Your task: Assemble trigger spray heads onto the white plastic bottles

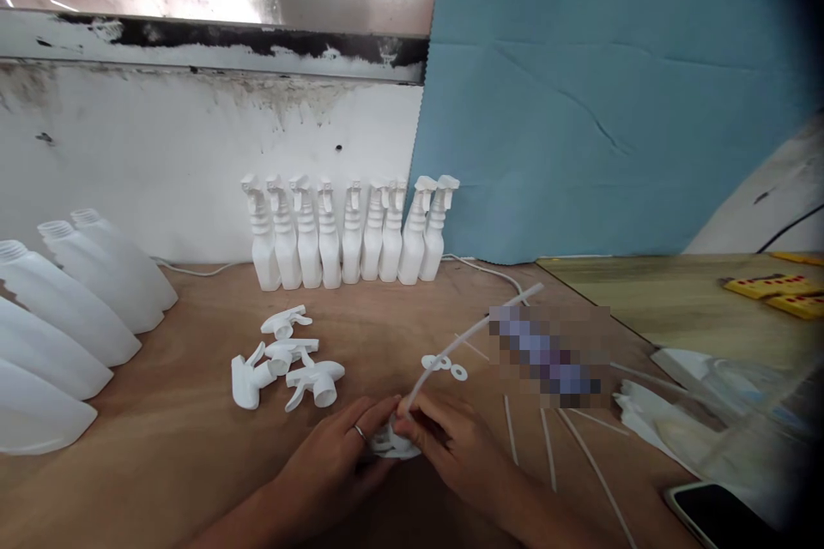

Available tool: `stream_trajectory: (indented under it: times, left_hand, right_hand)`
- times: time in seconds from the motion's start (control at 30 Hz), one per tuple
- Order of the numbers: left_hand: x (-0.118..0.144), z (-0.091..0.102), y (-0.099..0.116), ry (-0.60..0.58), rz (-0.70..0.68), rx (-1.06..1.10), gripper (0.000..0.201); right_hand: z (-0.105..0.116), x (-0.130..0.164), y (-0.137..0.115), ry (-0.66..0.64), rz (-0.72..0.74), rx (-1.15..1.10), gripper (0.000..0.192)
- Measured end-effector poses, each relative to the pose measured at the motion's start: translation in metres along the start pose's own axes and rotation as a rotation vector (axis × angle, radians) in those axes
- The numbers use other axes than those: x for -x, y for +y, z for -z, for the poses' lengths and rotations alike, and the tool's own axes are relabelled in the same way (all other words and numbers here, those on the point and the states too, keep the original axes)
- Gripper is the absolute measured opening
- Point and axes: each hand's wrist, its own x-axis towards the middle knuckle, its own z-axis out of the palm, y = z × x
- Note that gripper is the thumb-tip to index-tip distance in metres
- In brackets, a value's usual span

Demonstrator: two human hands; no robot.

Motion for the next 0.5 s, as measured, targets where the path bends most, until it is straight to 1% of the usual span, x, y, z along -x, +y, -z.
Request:
stream_trajectory:
  times: [0.03,0.07,0.13,0.17,0.2,0.23,0.3,0.37,0.4,0.43,0.47,0.5]
  left_hand:
    - [0.001,0.001,0.001,0.031,-0.003,0.026,0.066]
    - [0.002,0.001,0.001,0.071,-0.004,0.049,0.063]
    - [0.004,0.002,0.004,0.177,0.012,0.098,0.057]
    - [0.005,0.002,0.006,0.223,0.027,0.130,0.054]
    - [0.006,0.001,0.008,0.260,0.042,0.167,0.051]
    - [0.007,0.000,0.011,0.279,0.048,0.205,0.048]
    - [0.011,-0.003,0.016,0.281,0.013,0.241,0.044]
    - [0.017,-0.003,0.020,0.247,-0.096,0.194,0.047]
    - [0.021,0.000,0.020,0.233,-0.166,0.131,0.053]
    - [0.026,0.005,0.020,0.235,-0.221,0.039,0.059]
    - [0.032,0.013,0.018,0.244,-0.243,-0.074,0.060]
    - [0.038,0.025,0.015,0.285,-0.236,-0.204,0.058]
  right_hand:
    - [0.004,0.003,0.001,0.021,0.033,0.005,0.009]
    - [0.007,0.005,0.002,0.039,0.091,0.019,0.016]
    - [0.014,0.010,0.004,0.041,0.247,0.098,0.040]
    - [0.016,0.011,0.004,0.024,0.340,0.165,0.048]
    - [0.016,0.012,0.004,-0.003,0.440,0.250,0.052]
    - [0.016,0.012,0.004,-0.030,0.531,0.344,0.051]
    - [0.015,0.012,0.001,-0.044,0.685,0.505,0.040]
    - [0.014,0.014,-0.001,-0.032,0.806,0.611,0.030]
    - [0.016,0.016,-0.001,-0.017,0.839,0.633,0.027]
    - [0.018,0.020,-0.001,0.013,0.843,0.631,0.026]
    - [0.021,0.024,0.001,0.056,0.813,0.613,0.027]
    - [0.026,0.028,0.004,0.113,0.743,0.574,0.029]
